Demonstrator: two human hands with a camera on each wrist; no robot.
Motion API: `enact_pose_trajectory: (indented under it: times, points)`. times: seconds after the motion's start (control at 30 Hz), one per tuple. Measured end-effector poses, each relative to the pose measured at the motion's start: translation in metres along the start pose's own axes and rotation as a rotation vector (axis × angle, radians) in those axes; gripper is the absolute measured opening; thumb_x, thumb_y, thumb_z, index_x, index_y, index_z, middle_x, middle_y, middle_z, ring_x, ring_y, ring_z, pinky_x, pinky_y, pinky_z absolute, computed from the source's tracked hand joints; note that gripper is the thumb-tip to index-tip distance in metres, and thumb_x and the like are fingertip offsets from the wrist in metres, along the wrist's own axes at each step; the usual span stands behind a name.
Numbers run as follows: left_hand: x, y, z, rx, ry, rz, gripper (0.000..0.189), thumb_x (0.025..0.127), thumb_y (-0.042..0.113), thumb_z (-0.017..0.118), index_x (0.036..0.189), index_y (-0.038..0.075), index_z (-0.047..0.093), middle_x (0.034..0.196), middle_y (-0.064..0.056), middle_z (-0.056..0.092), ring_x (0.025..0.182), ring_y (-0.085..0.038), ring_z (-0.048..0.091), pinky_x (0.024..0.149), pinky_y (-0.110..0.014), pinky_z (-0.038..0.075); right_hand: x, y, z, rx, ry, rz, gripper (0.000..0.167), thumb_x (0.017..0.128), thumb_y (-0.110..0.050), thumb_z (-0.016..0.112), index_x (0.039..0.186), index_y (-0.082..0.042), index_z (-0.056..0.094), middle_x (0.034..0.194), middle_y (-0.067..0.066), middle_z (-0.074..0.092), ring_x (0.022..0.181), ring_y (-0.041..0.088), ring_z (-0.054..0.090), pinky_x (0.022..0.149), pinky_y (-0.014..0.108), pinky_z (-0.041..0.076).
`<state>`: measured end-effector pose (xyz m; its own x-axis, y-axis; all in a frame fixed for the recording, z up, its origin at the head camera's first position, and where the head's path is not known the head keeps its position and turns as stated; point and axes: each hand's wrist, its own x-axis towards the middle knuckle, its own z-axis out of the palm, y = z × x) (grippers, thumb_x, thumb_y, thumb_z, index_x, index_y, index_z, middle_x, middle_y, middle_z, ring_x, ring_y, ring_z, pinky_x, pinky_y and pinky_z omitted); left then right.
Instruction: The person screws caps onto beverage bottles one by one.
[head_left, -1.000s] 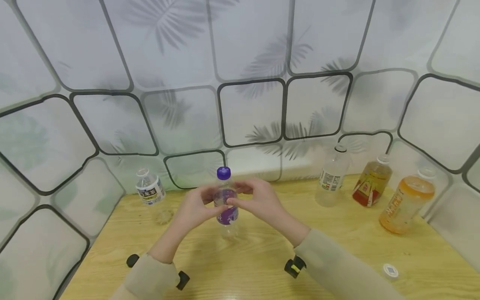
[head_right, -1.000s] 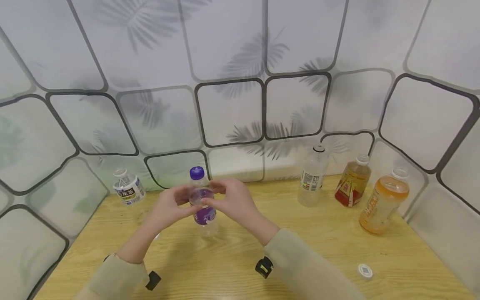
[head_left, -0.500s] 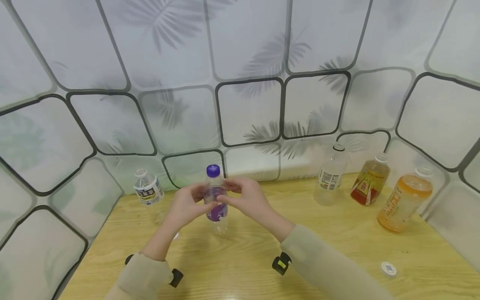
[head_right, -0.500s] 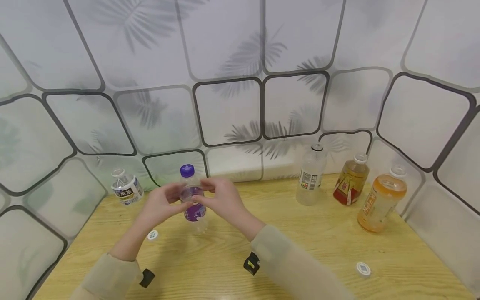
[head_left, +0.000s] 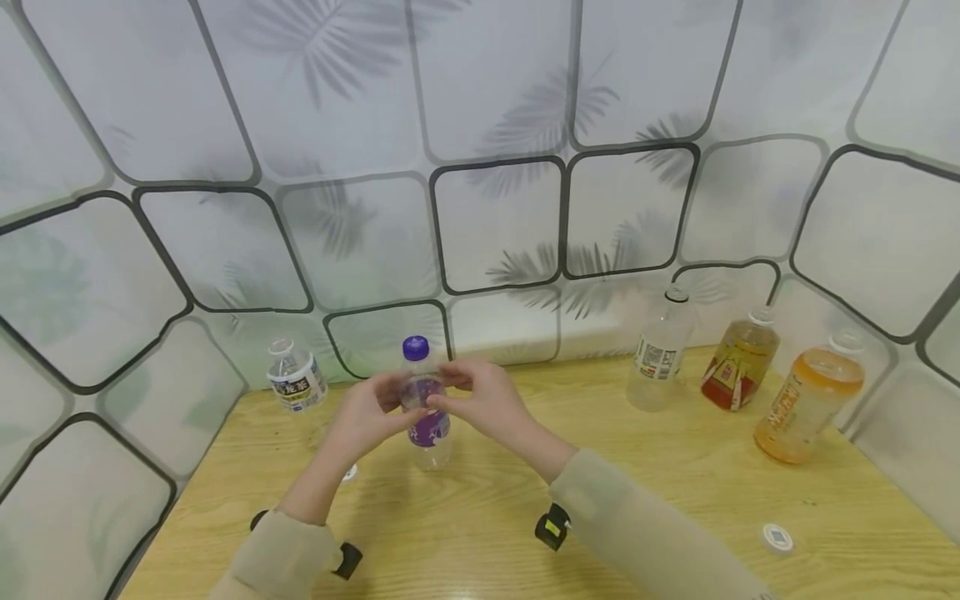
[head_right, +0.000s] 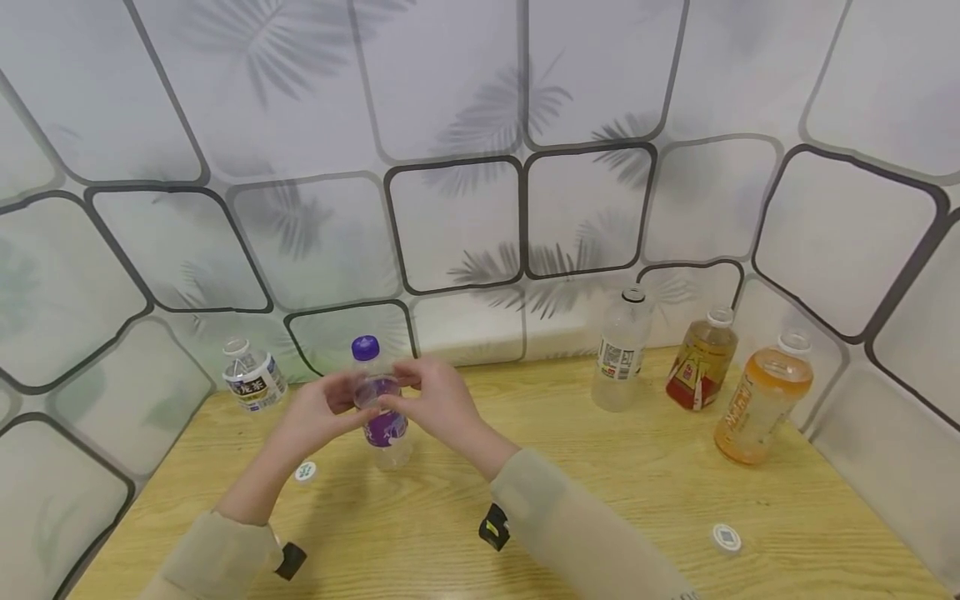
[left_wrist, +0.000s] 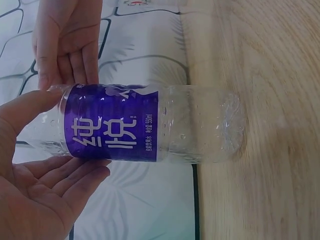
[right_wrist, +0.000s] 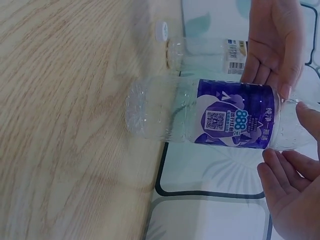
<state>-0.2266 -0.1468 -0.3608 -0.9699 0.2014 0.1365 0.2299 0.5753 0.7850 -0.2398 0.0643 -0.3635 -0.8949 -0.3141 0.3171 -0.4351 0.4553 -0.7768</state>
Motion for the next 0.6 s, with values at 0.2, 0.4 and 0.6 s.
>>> enact_pose_trajectory:
  times: [0.2,0.4,0.6]
  points:
    - [0.0017,-0.004,0.001,-0.026,0.005,-0.004,0.062,0.093,0.014,0.082,0.144,-0.009,0.056,0.137,-0.03,0.068,0.126,-0.045,0.068,0.11,-0.052,0.056,0.0027,-0.0012,0.0004,0.008,-0.005,0.006,0.052,0.093,-0.021,0.084,0.137,0.001,0.067,0.133,0.018,0.073,0.118,0.035,0.074,0.105,0.045,0.06]
    - [0.0032,-0.0066,0.0019,-0.036,0.006,-0.013,0.06,0.093,0.013,0.082,0.143,-0.008,0.057,0.137,-0.03,0.067,0.128,-0.046,0.067,0.11,-0.052,0.055,0.005,-0.0003,0.0016,0.001,-0.013,0.026,0.051,0.094,-0.022,0.083,0.137,0.001,0.067,0.134,0.017,0.073,0.119,0.034,0.074,0.106,0.045,0.059]
    - [0.003,-0.0084,0.0036,-0.031,0.003,-0.011,0.059,0.093,0.013,0.082,0.143,-0.007,0.057,0.138,-0.029,0.067,0.128,-0.045,0.067,0.11,-0.051,0.056,0.0036,0.0006,0.002,0.002,-0.013,0.037,0.05,0.094,-0.023,0.084,0.135,0.001,0.069,0.132,0.018,0.074,0.119,0.035,0.074,0.104,0.045,0.06]
